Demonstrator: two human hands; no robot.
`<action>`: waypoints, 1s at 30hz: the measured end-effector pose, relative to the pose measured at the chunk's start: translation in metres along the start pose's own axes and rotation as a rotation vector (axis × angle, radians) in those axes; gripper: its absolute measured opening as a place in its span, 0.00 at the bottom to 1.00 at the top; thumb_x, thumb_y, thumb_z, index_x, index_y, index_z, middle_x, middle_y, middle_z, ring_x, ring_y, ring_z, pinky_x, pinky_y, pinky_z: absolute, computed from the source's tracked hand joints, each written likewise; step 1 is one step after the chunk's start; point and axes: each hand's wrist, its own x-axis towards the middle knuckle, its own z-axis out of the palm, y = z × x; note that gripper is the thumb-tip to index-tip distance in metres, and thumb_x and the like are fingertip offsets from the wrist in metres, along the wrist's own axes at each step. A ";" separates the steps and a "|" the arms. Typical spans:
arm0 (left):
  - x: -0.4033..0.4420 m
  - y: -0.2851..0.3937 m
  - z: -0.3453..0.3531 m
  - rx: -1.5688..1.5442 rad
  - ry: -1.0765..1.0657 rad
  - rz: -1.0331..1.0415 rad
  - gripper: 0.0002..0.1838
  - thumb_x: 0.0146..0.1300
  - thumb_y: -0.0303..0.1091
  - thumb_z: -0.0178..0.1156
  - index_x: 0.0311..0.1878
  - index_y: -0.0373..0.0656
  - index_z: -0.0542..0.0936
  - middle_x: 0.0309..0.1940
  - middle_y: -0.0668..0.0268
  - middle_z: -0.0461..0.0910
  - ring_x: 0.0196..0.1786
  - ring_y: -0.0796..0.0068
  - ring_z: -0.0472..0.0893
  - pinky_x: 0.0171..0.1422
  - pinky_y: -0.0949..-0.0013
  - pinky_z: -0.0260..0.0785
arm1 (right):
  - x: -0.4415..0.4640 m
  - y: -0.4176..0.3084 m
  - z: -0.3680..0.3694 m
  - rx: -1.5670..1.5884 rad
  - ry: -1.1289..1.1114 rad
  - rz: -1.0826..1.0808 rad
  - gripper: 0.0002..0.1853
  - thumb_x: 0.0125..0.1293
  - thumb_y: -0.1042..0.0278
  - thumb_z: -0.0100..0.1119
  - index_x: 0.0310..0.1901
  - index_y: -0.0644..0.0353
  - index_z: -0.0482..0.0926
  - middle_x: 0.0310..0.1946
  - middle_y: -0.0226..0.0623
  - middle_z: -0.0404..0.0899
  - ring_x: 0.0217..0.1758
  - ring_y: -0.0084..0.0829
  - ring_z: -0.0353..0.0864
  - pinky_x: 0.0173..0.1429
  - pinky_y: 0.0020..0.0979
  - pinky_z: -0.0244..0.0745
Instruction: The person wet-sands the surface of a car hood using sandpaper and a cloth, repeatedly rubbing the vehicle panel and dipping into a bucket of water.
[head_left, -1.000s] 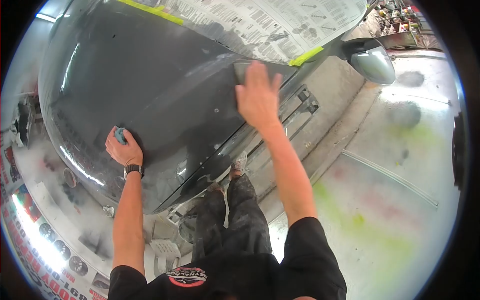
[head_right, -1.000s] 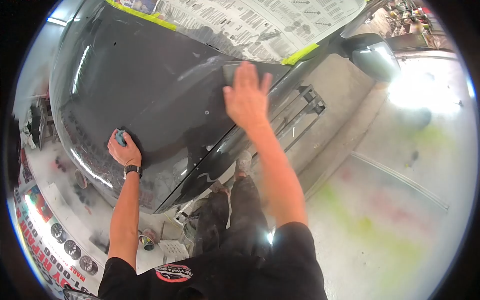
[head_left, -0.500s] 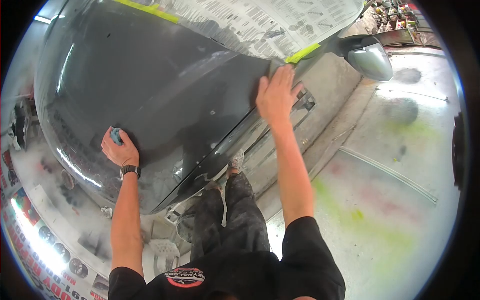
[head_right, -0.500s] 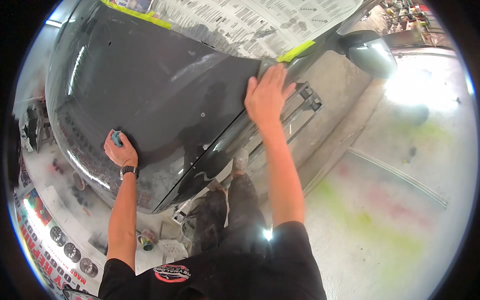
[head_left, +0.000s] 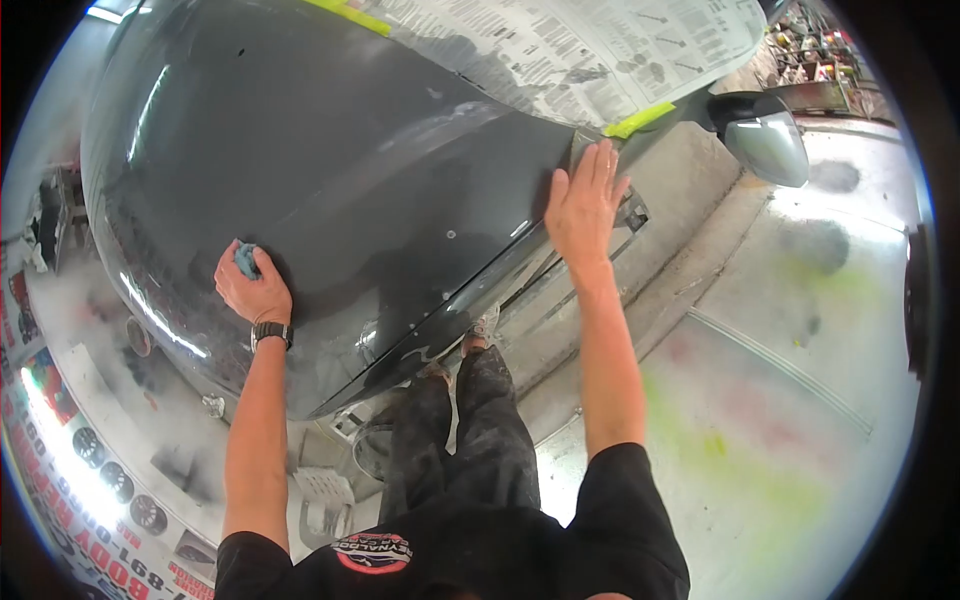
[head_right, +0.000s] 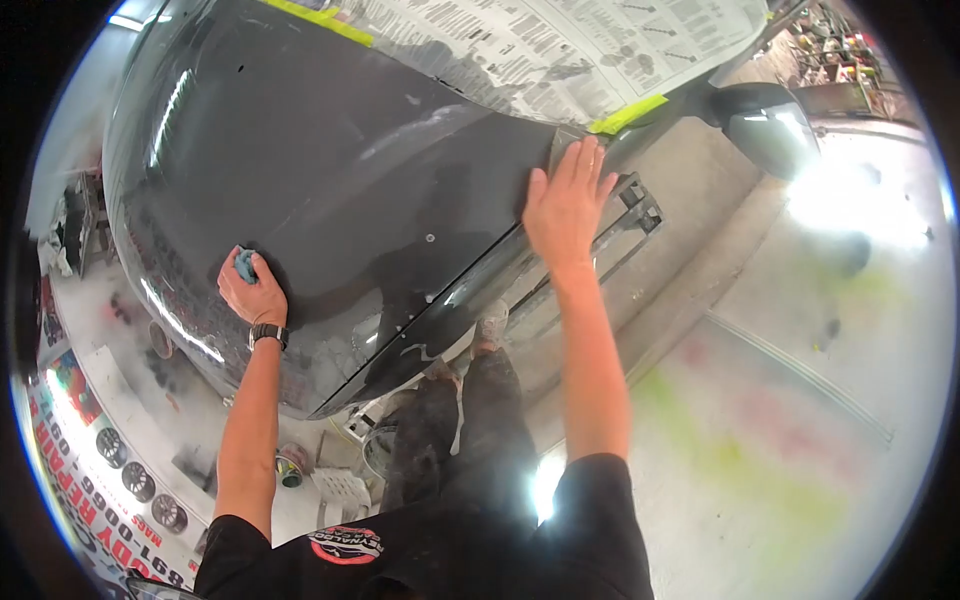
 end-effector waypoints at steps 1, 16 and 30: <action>0.000 0.002 0.000 -0.004 0.000 -0.013 0.22 0.69 0.43 0.65 0.62 0.46 0.82 0.59 0.58 0.83 0.65 0.51 0.78 0.71 0.46 0.67 | 0.002 -0.021 0.004 -0.009 -0.011 -0.035 0.38 0.78 0.52 0.55 0.76 0.77 0.63 0.82 0.64 0.55 0.87 0.60 0.52 0.84 0.72 0.44; 0.000 0.007 -0.002 0.014 0.016 0.018 0.21 0.70 0.44 0.65 0.62 0.45 0.82 0.58 0.57 0.83 0.64 0.50 0.78 0.71 0.47 0.68 | 0.025 -0.074 0.010 0.006 -0.020 -0.132 0.36 0.78 0.49 0.52 0.73 0.76 0.70 0.81 0.61 0.60 0.85 0.56 0.58 0.82 0.75 0.46; 0.000 0.005 -0.004 -0.006 0.008 -0.001 0.21 0.70 0.43 0.66 0.62 0.46 0.82 0.60 0.58 0.83 0.65 0.51 0.78 0.71 0.47 0.68 | 0.012 -0.008 -0.017 -0.031 -0.046 0.045 0.37 0.79 0.51 0.52 0.75 0.77 0.63 0.80 0.62 0.59 0.85 0.59 0.56 0.81 0.77 0.46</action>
